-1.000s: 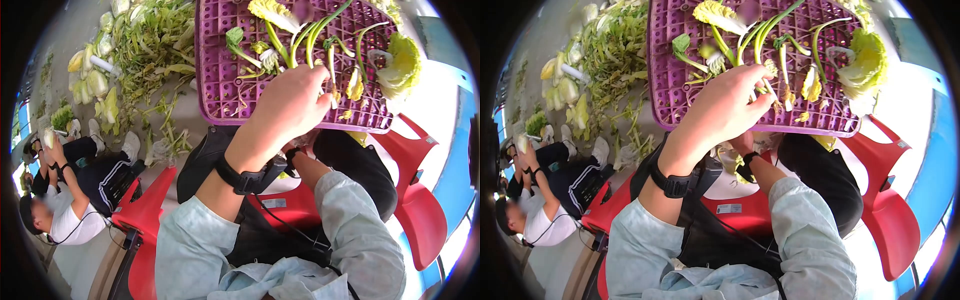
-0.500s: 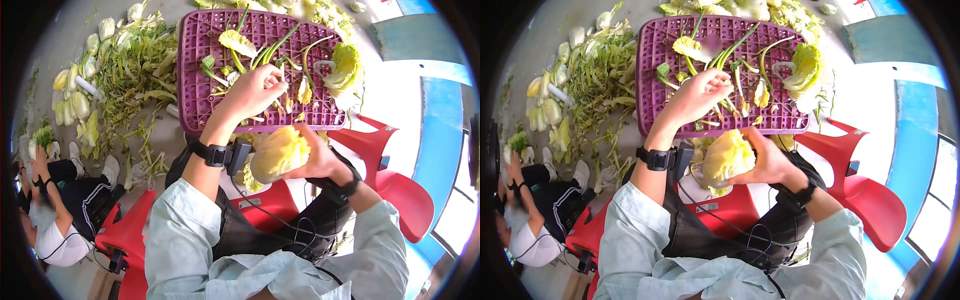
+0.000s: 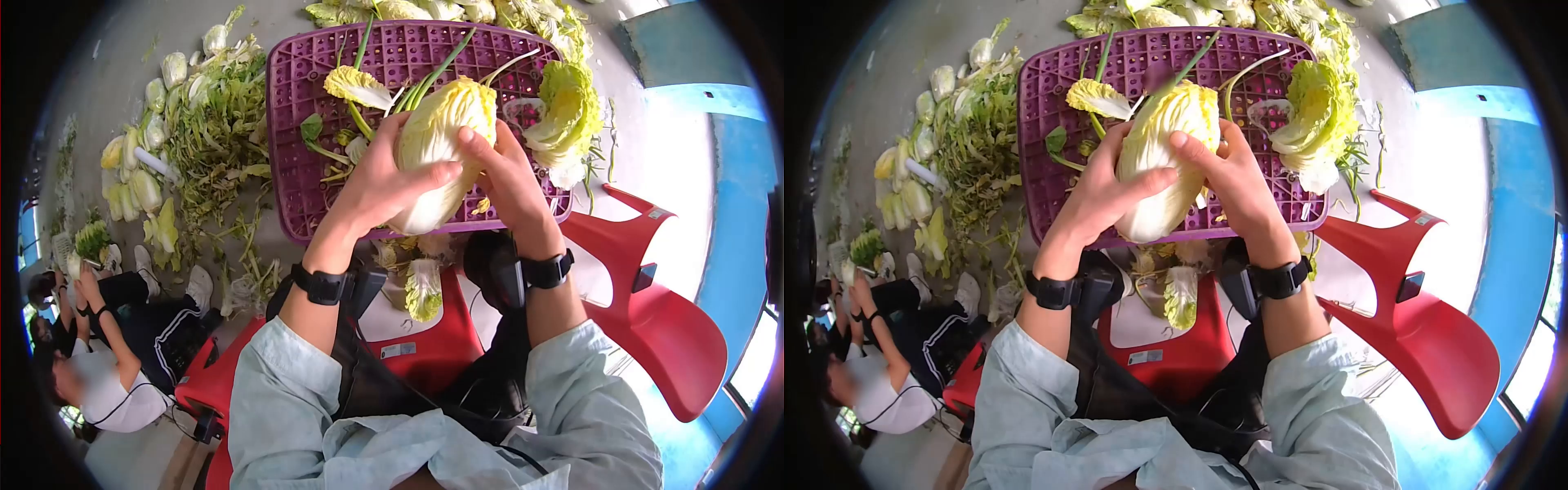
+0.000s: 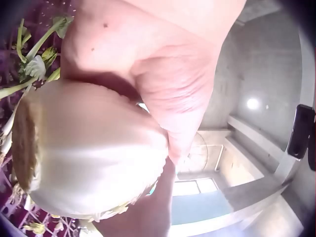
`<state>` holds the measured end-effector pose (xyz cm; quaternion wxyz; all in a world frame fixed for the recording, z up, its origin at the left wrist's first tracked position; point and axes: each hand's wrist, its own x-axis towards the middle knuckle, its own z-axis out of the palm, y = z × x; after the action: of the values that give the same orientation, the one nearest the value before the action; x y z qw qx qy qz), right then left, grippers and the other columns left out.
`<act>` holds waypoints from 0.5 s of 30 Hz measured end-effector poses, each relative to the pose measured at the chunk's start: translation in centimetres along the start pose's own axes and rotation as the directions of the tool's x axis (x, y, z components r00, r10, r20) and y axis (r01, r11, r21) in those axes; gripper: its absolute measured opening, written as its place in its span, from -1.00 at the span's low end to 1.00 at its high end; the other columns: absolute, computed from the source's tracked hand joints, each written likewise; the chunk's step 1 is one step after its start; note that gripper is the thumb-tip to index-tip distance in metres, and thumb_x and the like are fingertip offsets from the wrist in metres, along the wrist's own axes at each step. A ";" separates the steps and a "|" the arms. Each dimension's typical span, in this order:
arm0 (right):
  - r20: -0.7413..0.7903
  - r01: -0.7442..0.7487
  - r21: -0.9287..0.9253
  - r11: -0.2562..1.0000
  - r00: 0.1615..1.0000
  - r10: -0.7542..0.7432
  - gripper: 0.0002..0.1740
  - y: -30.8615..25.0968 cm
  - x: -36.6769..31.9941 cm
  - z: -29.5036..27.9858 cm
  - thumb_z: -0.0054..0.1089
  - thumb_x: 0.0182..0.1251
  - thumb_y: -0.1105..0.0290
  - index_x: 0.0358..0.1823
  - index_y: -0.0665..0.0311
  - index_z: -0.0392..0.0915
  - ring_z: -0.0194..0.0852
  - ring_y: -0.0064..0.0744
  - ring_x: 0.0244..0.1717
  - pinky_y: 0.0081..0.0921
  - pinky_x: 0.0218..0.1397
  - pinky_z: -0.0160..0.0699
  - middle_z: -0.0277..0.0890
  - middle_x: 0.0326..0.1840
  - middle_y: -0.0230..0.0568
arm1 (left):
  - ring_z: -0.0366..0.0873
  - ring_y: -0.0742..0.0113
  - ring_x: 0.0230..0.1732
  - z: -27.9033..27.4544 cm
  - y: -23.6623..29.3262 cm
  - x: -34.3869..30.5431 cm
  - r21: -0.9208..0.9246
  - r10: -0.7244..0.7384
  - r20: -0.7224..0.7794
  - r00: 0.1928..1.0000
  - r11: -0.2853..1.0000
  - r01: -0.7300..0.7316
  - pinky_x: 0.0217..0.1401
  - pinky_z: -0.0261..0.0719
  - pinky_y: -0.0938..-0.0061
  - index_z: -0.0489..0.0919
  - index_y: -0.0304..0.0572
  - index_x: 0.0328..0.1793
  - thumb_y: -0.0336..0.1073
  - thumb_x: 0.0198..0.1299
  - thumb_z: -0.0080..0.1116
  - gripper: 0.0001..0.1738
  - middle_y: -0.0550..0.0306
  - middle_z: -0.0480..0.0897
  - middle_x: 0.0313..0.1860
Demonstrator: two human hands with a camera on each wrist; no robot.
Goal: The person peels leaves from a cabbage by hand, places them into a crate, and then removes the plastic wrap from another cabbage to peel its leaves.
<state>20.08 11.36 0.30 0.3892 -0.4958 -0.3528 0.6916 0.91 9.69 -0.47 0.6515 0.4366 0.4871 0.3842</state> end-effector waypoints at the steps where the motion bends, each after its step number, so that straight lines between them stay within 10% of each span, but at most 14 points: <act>1: -0.021 0.003 -0.039 0.999 1.000 -0.004 -0.26 -0.5 -0.1 -0.1 0.43 0.43 0.08 0.41 0.43 0.36 0.62 -0.47 0.10 -0.51 0.15 0.60 0.62 0.16 -0.18 | 0.58 0.26 0.24 0.5 0.0 0.0 0.002 0.016 -0.036 0.999 1.000 -0.016 0.31 0.58 0.35 0.32 -0.37 0.50 -0.05 0.15 0.57 -0.06 -0.03 0.56 0.27; 15: -0.193 0.044 0.057 0.997 0.981 -0.032 -0.51 -0.3 1.8 -0.6 0.15 0.54 0.14 0.32 0.33 0.55 0.51 -0.56 -0.03 -0.54 0.07 0.47 0.61 0.02 -0.33 | 0.67 0.20 0.18 4.2 -1.4 2.4 0.061 0.054 -0.355 0.933 0.998 -0.034 0.24 0.65 0.33 0.31 -0.49 0.46 -0.09 0.06 0.62 -0.01 -0.20 0.61 0.27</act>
<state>20.35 13.15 -0.37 0.4495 -0.5414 -0.3017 0.6433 5.62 10.63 -1.93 0.5316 0.3880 0.5974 0.4581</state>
